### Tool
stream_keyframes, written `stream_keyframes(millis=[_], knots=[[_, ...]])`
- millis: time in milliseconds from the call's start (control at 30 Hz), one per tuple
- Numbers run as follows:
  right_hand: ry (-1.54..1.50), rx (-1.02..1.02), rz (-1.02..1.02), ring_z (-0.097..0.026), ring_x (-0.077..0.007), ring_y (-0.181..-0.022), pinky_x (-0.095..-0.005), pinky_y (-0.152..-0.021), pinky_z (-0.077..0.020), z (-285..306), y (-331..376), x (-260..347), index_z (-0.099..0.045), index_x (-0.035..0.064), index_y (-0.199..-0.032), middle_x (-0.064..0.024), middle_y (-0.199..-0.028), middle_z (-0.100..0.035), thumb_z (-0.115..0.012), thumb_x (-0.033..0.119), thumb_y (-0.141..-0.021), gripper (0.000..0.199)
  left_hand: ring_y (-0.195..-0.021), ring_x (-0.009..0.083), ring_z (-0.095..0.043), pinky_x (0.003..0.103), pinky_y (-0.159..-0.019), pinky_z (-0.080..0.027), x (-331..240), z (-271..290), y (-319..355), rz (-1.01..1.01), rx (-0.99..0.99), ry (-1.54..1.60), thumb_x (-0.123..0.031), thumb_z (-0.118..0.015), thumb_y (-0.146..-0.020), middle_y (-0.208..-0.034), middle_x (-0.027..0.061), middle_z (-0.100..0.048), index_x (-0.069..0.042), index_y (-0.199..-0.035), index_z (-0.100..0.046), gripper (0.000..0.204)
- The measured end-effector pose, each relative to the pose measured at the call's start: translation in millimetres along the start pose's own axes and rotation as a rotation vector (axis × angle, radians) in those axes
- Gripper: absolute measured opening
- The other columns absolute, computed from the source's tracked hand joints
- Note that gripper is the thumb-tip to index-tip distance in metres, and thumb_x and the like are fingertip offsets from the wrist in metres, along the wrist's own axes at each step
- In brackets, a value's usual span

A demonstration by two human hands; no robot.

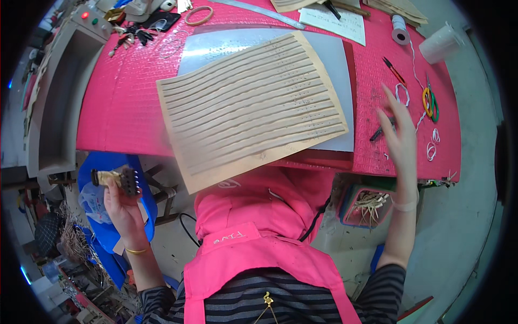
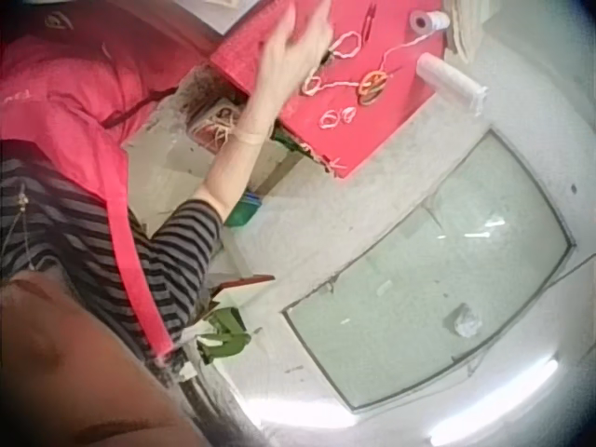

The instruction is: Punching alignment or stitch holes into shoe material using a multi-prong punch tool and a hammer.

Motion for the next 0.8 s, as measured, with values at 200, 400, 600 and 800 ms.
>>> stream_keyframes(millis=[200, 400, 600, 800], knots=[[0.141, 0.153, -0.025, -0.055, -0.0341, -0.08, -0.0369, -0.071, -0.0432, -129.3, -102.4, 8.3, -0.037, 0.0067, -0.124, -0.021, -0.087, -0.056, -0.054, 0.016, -0.078, 0.05, -0.067, 0.0099, -0.056, 0.022, -0.053, -0.044, -10.9, 0.2, 41.0, -0.055, -0.012, -0.006, -0.023, -0.045, -0.088, -0.082, 0.0043, -0.057, -0.006, -0.096, -0.049, 0.02], [-0.189, 0.113, 0.312, -0.053, -0.0363, -0.088, -0.0376, -0.076, -0.042, -120.7, -93.9, 60.5, -0.036, 0.0075, -0.124, -0.0221, -0.095, -0.055, -0.057, 0.005, -0.072, 0.056, -0.061, 0.0116, -0.056, 0.025, -0.048, -0.046, 0.1, 32.9, 78.1, -0.089, -0.226, -0.135, -0.019, -0.047, -0.087, -0.078, 0.0074, -0.057, -0.001, -0.093, -0.046, 0.019], [-0.348, 0.269, 0.161, -0.049, -0.0244, -0.106, -0.0312, -0.088, -0.0376, -140.9, -106.0, 10.2, -0.039, 0.0081, -0.124, -0.0171, -0.119, -0.047, -0.056, 0.016, -0.077, 0.051, -0.062, 0.0118, -0.056, 0.025, -0.05, -0.046, 13.1, 23.1, 86.0, -0.05, -0.227, -0.15, -0.018, -0.046, -0.088, -0.081, 0.0068, -0.057, -0.002, -0.095, -0.046, 0.018], [-0.632, 0.117, -0.008, -0.051, -0.0171, -0.073, -0.0282, -0.071, -0.0416, -131.2, -98.8, 11.6, -0.048, 0.0126, -0.118, -0.0093, -0.08, -0.055, -0.054, 0.007, -0.077, 0.042, -0.087, 0.0139, -0.051, 0.031, -0.079, -0.042, -3.3, -41.2, 72.2, -0.156, 0.035, -0.148, -0.012, -0.046, -0.087, -0.096, 0.0064, -0.051, -0.001, -0.109, -0.042, 0.025]])
Point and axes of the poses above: each hand's wrist, its own y-axis away from the middle knuckle, its own z-axis out of the back of the hand, x = y × z, the point moved 9 cm from there along -y, towards the middle knuckle
